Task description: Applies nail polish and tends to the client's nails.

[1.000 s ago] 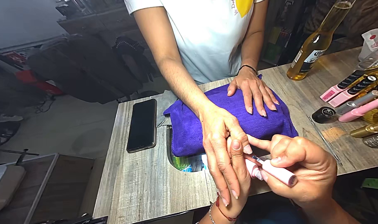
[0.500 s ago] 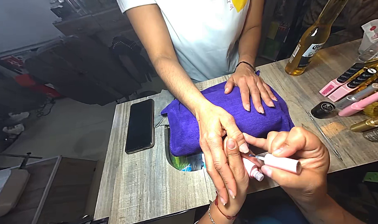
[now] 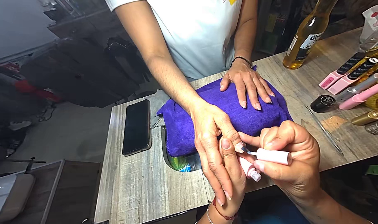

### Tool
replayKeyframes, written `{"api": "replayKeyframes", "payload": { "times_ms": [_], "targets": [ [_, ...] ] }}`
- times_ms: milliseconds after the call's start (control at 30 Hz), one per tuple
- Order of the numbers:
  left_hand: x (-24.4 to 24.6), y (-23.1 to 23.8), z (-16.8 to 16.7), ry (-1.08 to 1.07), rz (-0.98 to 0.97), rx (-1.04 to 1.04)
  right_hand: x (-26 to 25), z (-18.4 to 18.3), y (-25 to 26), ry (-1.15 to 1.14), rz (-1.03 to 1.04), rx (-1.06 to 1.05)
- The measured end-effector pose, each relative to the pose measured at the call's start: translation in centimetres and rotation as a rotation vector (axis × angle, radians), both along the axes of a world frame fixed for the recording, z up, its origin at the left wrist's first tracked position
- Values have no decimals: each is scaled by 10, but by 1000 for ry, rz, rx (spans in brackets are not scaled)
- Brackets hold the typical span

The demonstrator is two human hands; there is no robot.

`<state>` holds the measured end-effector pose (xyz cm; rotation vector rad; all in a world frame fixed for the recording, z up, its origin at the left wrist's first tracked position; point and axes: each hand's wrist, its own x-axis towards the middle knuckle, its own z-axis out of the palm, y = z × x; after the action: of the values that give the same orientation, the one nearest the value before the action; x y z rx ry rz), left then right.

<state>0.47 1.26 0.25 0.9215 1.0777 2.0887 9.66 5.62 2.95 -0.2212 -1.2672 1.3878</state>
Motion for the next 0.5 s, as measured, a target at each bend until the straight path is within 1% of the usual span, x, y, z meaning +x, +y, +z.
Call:
{"api": "replayKeyframes", "payload": {
  "times_ms": [67,233,367,500],
  "targets": [
    [0,0,1,19,9,10,2,0,1,7,21,18],
    [0,-1,4,-73,-113,9,2,2,3,60,12,-5],
    [0,-1,2,-9,-45,-5,0,5,3,-62,-68,79],
    [-1,-3,-1,72,54,-38,3,6,2,-142,-85,182]
  ]
}}
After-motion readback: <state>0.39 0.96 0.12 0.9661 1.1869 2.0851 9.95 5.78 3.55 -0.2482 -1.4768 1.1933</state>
